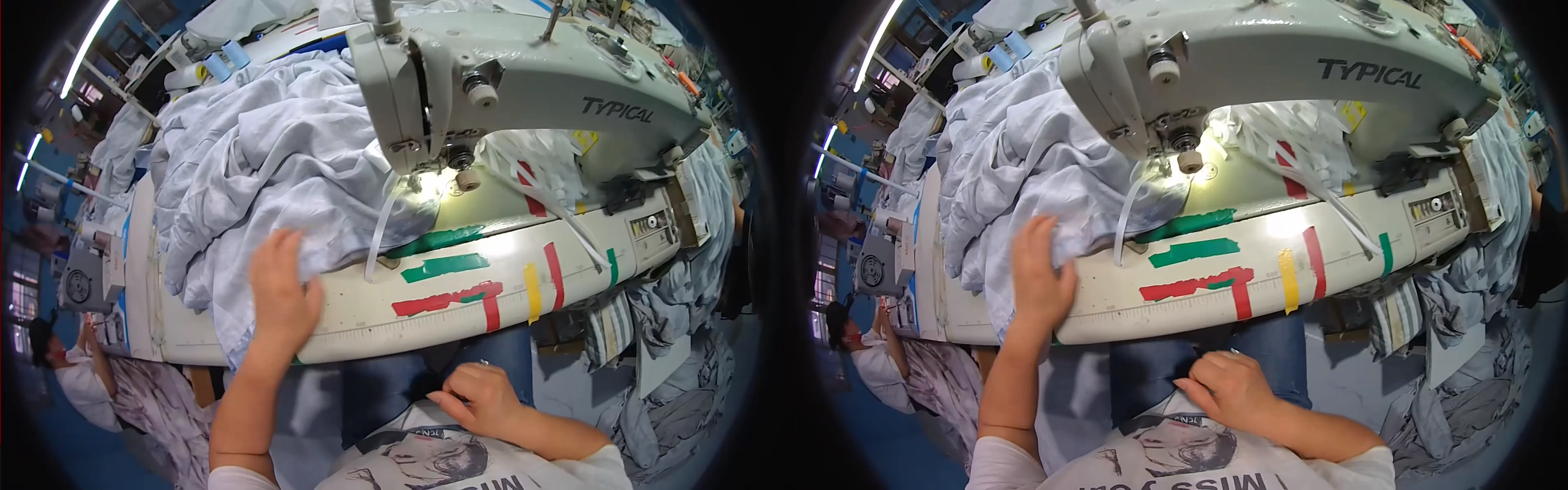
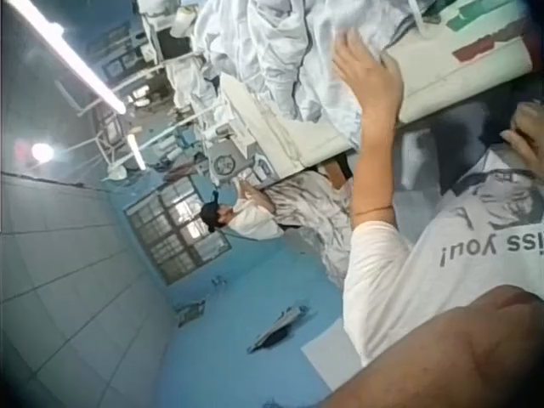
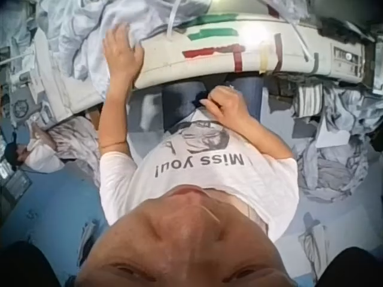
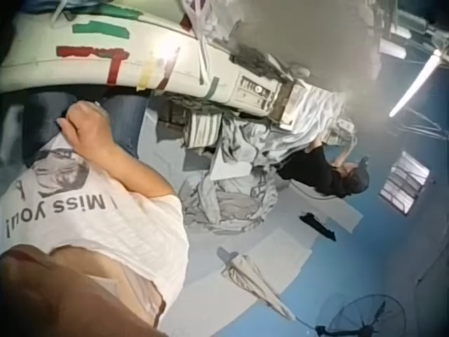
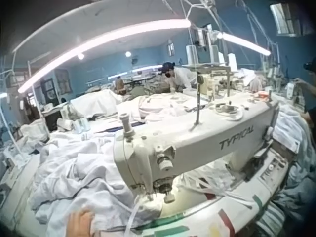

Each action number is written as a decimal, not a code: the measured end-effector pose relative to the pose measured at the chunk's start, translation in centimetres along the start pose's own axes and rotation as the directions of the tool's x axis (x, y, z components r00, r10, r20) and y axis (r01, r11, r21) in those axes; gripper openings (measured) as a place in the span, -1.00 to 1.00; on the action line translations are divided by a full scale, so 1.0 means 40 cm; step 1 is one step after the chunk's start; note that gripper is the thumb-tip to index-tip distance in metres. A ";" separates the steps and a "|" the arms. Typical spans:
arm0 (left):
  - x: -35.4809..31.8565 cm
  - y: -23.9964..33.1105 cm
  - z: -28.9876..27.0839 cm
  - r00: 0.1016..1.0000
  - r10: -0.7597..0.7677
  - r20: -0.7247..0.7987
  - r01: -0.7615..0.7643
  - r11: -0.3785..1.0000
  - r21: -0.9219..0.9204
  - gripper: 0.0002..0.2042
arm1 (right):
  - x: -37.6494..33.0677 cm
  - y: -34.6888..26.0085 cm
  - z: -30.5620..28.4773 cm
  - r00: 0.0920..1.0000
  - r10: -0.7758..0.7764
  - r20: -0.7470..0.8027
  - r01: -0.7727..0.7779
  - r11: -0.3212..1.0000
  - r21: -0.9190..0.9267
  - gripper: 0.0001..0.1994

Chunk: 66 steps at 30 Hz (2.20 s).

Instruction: Sewing white fabric pillow covers using an industrial sewing machine in a factory setting.

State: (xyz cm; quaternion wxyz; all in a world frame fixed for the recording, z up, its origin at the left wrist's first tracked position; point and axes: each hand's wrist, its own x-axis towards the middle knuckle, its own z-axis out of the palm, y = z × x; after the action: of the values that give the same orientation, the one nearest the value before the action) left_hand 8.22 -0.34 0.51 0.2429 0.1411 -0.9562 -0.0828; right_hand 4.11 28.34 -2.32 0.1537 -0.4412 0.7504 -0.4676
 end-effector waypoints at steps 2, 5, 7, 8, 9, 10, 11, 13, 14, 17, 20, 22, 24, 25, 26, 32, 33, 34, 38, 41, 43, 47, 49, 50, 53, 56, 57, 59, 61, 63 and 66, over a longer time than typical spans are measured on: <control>-0.021 -0.085 -0.034 0.998 -0.058 -0.008 0.058 0.993 0.103 -0.57 | 0.049 -0.007 0.030 0.992 -0.123 0.009 0.123 0.992 0.009 -0.79; -0.028 -0.127 -0.082 0.998 0.058 0.018 -0.061 0.973 0.223 -0.66 | 0.116 -0.037 0.045 0.957 -0.291 -0.011 0.290 0.957 -0.027 -0.81; -0.052 -0.118 -0.144 0.948 -0.203 0.247 0.208 0.978 0.006 -0.75 | 0.146 -0.043 0.046 0.929 -0.365 -0.065 0.362 0.931 -0.054 -0.76; -0.070 -0.110 -0.167 0.947 -0.131 0.295 0.151 0.987 -0.047 -0.81 | 0.161 -0.041 0.049 0.928 -0.367 -0.066 0.364 0.930 -0.050 -0.76; -0.096 -0.099 -0.193 0.873 -0.131 0.471 0.118 0.991 0.057 -0.82 | 0.173 -0.037 0.053 0.921 -0.382 -0.080 0.369 0.918 -0.145 -0.75; -0.117 -0.084 -0.211 0.762 -0.137 0.633 0.061 0.988 0.140 -0.84 | 0.186 -0.032 0.055 0.916 -0.390 -0.092 0.358 0.901 -0.245 -0.73; -0.134 -0.047 -0.227 0.725 -0.047 0.687 0.055 0.998 0.010 -0.85 | 0.202 -0.034 0.051 0.920 -0.382 -0.092 0.349 0.903 -0.251 -0.73; -0.110 0.050 -0.277 0.273 0.093 0.958 0.402 0.893 -0.201 -0.83 | 0.231 -0.052 0.048 0.863 -0.504 0.037 0.467 0.768 -0.437 -0.71; -0.144 0.053 -0.262 0.382 0.514 0.767 0.360 0.682 -0.637 -0.77 | 0.224 -0.044 0.064 0.853 -0.522 0.031 0.493 0.784 -0.377 -0.73; -0.071 0.134 -0.287 -0.118 0.587 0.801 0.456 0.748 -0.481 -0.84 | 0.183 -0.036 0.038 0.835 -0.526 0.162 0.548 0.765 -0.339 -0.73; 0.005 0.087 -0.144 0.464 0.576 0.673 0.221 0.660 -0.718 -0.77 | 0.107 -0.002 0.000 0.891 -0.444 0.093 0.444 0.813 -0.375 -0.79; 0.097 0.042 -0.023 0.881 0.378 0.284 -0.178 0.821 -0.542 -0.62 | 0.068 0.002 -0.011 0.924 -0.380 0.037 0.367 0.859 -0.357 -0.77; 0.133 -0.042 0.067 0.946 0.106 0.306 -0.104 0.994 -0.021 -0.56 | 0.040 0.008 -0.025 0.940 -0.338 0.047 0.332 0.875 -0.352 -0.74; 0.135 -0.078 0.076 0.964 -0.059 0.259 0.036 0.995 0.095 -0.56 | 0.030 0.009 -0.030 0.952 -0.300 0.056 0.301 0.892 -0.337 -0.72; 0.125 -0.110 0.077 0.968 -0.116 0.221 0.127 0.991 -0.036 -0.56 | 0.019 0.020 -0.033 0.961 -0.273 0.055 0.276 0.913 -0.299 -0.69; -0.080 -0.256 -0.050 0.974 -0.214 0.072 0.209 0.976 0.065 -0.63 | 0.032 0.022 0.006 0.940 -0.323 0.112 0.339 0.922 -0.186 -0.69; -0.062 -0.228 -0.079 0.973 -0.219 0.077 0.214 0.975 0.065 -0.63 | 0.035 0.024 0.017 0.929 -0.351 0.119 0.369 0.908 -0.200 -0.69; -0.025 -0.170 -0.109 0.844 -0.449 0.293 0.367 0.882 0.296 -0.64 | 0.033 0.034 0.021 0.933 -0.334 0.131 0.356 0.911 -0.208 -0.70; 0.011 0.005 -0.119 0.963 0.082 0.255 -0.112 0.988 0.107 -0.71 | 0.018 0.033 0.014 0.935 -0.330 0.132 0.352 0.911 -0.216 -0.66; 0.099 0.141 0.020 0.831 0.498 0.246 -0.373 0.829 -0.418 -0.62 | 0.003 0.023 0.001 0.951 -0.276 0.140 0.299 0.937 -0.183 -0.63; 0.109 0.126 0.110 0.865 0.441 0.239 -0.337 0.865 -0.372 -0.59 | -0.009 0.012 -0.013 0.956 -0.250 0.154 0.273 0.950 -0.152 -0.66; 0.055 0.140 0.120 0.858 0.444 0.257 -0.339 0.867 -0.367 -0.49 | -0.041 0.007 -0.071 0.965 -0.204 0.165 0.227 0.964 -0.135 -0.76; 0.031 0.156 0.099 0.845 0.459 0.275 -0.337 0.855 -0.394 -0.43 | -0.058 -0.001 -0.101 0.984 -0.140 0.108 0.154 0.979 -0.137 -0.75; 0.027 0.168 0.084 0.822 0.455 0.343 -0.289 0.852 -0.437 -0.40 | -0.063 -0.009 -0.118 0.989 -0.103 0.104 0.117 0.983 -0.141 -0.73; 0.036 0.162 0.081 0.778 0.462 0.426 -0.255 0.852 -0.458 -0.33 | -0.075 0.017 -0.128 0.988 -0.087 0.124 0.107 0.981 -0.160 -0.74; 0.050 0.142 0.098 0.760 0.496 0.420 -0.276 0.831 -0.483 -0.34 | -0.075 0.054 -0.109 0.986 -0.072 0.151 0.097 0.982 -0.163 -0.75; 0.045 0.138 0.099 0.766 0.508 0.394 -0.297 0.823 -0.485 -0.34 | -0.072 0.052 -0.108 0.985 -0.072 0.154 0.097 0.983 -0.158 -0.75; 0.046 0.131 0.098 0.771 0.518 0.371 -0.316 0.817 -0.483 -0.35 | -0.064 0.042 -0.113 0.986 -0.057 0.158 0.081 0.986 -0.149 -0.75; 0.051 0.125 0.102 0.765 0.529 0.367 -0.338 0.815 -0.470 -0.35 | -0.053 0.045 -0.114 0.985 -0.066 0.160 0.093 0.982 -0.166 -0.75; 0.069 0.118 0.108 0.763 0.530 0.371 -0.341 0.817 -0.465 -0.36 | -0.041 0.046 -0.115 0.984 -0.078 0.160 0.107 0.977 -0.183 -0.75; 0.107 0.110 0.110 0.757 0.526 0.387 -0.354 0.828 -0.435 -0.38 | -0.019 0.048 -0.116 0.984 -0.097 0.147 0.126 0.971 -0.203 -0.73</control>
State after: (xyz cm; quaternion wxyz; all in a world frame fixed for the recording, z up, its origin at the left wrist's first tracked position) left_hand 1.46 2.89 -0.41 0.0249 -0.1606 -0.9626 -0.2169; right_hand 0.56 31.90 -1.66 0.1302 -0.5273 0.7577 -0.3619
